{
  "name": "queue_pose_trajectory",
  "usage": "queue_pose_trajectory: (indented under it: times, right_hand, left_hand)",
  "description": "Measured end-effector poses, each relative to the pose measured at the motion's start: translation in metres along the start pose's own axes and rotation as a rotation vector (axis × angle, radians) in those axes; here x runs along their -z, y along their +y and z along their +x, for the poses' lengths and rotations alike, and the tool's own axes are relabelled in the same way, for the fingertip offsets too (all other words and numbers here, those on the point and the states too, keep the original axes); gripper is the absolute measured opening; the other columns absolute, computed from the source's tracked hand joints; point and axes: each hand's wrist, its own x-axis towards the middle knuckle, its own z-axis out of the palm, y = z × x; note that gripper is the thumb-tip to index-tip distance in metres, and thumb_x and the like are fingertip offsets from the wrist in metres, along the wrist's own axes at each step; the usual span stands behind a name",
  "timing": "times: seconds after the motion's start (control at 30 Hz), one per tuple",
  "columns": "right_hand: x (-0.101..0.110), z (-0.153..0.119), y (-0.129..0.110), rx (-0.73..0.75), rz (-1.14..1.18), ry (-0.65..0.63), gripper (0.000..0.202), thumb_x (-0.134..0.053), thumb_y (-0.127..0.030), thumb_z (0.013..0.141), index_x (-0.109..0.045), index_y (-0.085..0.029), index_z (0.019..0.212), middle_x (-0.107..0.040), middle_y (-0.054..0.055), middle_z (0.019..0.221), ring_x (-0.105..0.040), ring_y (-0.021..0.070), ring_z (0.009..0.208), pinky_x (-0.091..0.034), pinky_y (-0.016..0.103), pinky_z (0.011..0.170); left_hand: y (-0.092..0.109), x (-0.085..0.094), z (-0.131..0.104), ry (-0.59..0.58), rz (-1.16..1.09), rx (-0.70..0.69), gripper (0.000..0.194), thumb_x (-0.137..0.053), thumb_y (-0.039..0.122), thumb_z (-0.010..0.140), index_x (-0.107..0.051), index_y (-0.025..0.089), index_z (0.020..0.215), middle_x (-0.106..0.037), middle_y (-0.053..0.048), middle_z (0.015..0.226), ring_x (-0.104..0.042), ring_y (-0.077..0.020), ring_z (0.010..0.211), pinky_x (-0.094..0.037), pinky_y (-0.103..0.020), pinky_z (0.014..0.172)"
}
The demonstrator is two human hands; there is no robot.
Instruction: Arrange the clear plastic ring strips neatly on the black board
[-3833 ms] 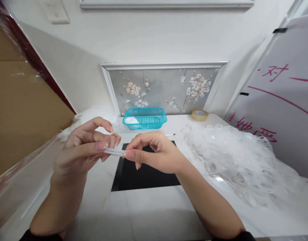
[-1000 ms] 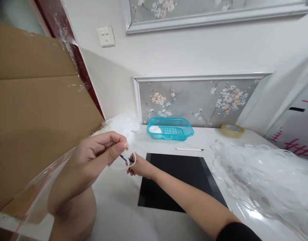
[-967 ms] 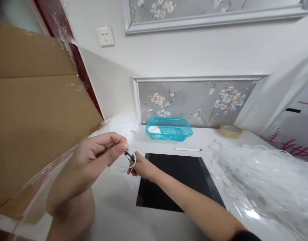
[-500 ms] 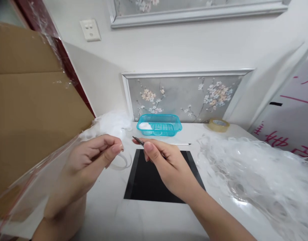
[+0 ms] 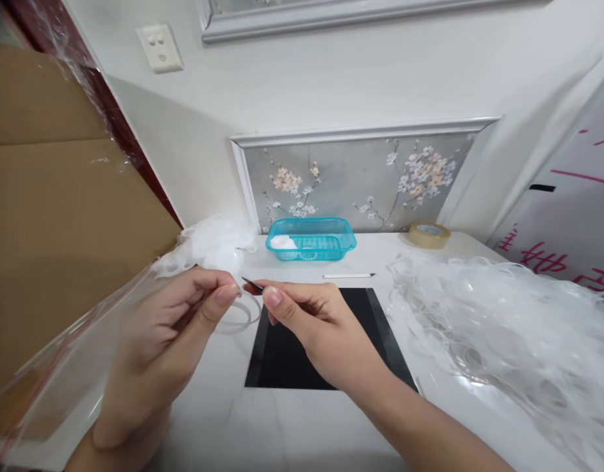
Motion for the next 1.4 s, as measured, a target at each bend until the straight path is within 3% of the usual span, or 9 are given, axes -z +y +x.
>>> queue_pose_trajectory:
  times: [0.4,0.73,1.4]
  right_hand:
    - [-0.0044,-0.0015,-0.0006,-0.034,0.003,0.000,0.039,-0.055,-0.045,0.090,-0.064,-0.015,0.068,-0.038,-0.002,0.062,-0.026,0.0071,0.055,-0.023,0.024,0.050]
    - [-0.0041,-0.0011,0.0003,-0.018,0.026,-0.009,0.029,-0.056,-0.043,0.091,-0.075,-0.021,0.090,-0.038,-0.003,0.062,-0.027,0.0068,0.055,-0.026,0.023,0.052]
    - [-0.0076,-0.0017,0.0006,-0.015,0.032,0.064,0.023,-0.062,-0.040,0.087,-0.076,-0.029,0.101,-0.047,-0.003,0.059,-0.032,0.0074,0.053,-0.035,0.023,0.053]
  left_hand:
    - [-0.0017,0.0002,0.0002,0.026,0.074,-0.022,0.012,-0.051,0.017,0.095,-0.059,0.021,0.087,-0.057,0.006,0.068,-0.049,-0.0037,0.054,-0.037,-0.012,0.046]
    - [-0.0027,-0.0003,0.0004,0.051,0.128,-0.040,0.011,-0.052,0.018,0.094,-0.058,0.020,0.086,-0.055,0.007,0.065,-0.046,-0.0037,0.051,-0.033,-0.014,0.043]
    - [-0.0006,-0.0023,0.0004,0.056,0.165,-0.056,0.010,-0.051,0.014,0.095,-0.055,0.021,0.088,-0.051,0.008,0.063,-0.043,-0.0024,0.051,-0.034,-0.012,0.045]
